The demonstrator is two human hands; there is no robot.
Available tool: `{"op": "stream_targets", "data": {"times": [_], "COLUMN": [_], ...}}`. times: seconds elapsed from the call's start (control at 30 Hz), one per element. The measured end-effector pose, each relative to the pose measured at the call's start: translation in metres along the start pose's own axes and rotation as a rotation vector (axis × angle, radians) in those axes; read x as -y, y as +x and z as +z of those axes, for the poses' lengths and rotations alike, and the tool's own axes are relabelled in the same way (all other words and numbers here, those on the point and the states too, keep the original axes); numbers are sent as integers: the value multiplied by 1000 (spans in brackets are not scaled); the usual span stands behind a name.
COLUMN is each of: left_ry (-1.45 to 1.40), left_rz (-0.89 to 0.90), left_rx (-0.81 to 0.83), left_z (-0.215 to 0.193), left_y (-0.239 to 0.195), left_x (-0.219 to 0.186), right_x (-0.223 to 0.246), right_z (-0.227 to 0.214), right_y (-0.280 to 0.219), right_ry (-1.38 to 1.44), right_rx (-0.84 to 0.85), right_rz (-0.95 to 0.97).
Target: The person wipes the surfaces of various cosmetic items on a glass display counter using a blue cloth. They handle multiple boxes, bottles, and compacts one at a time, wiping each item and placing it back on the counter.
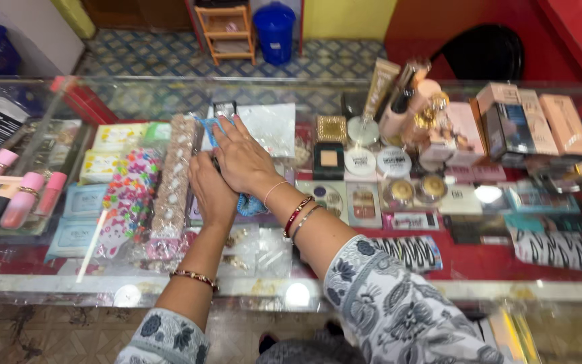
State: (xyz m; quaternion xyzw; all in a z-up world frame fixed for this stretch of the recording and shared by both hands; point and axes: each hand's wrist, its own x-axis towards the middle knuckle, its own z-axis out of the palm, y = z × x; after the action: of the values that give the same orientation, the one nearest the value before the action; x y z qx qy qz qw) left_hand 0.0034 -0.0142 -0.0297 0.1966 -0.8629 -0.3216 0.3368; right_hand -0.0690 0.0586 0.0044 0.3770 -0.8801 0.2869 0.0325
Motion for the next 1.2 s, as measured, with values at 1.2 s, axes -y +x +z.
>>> {"op": "stream_targets", "data": {"times": [1.2], "left_ry": [-34], "left_rz": [36], "left_rx": [201], "left_z": [-10], "left_y": [14], "left_x": [-13], "right_x": [-6], "right_z": [-6], "right_y": [5], "right_ry": [98], "right_rx": [-114], "right_rz": [51]}}
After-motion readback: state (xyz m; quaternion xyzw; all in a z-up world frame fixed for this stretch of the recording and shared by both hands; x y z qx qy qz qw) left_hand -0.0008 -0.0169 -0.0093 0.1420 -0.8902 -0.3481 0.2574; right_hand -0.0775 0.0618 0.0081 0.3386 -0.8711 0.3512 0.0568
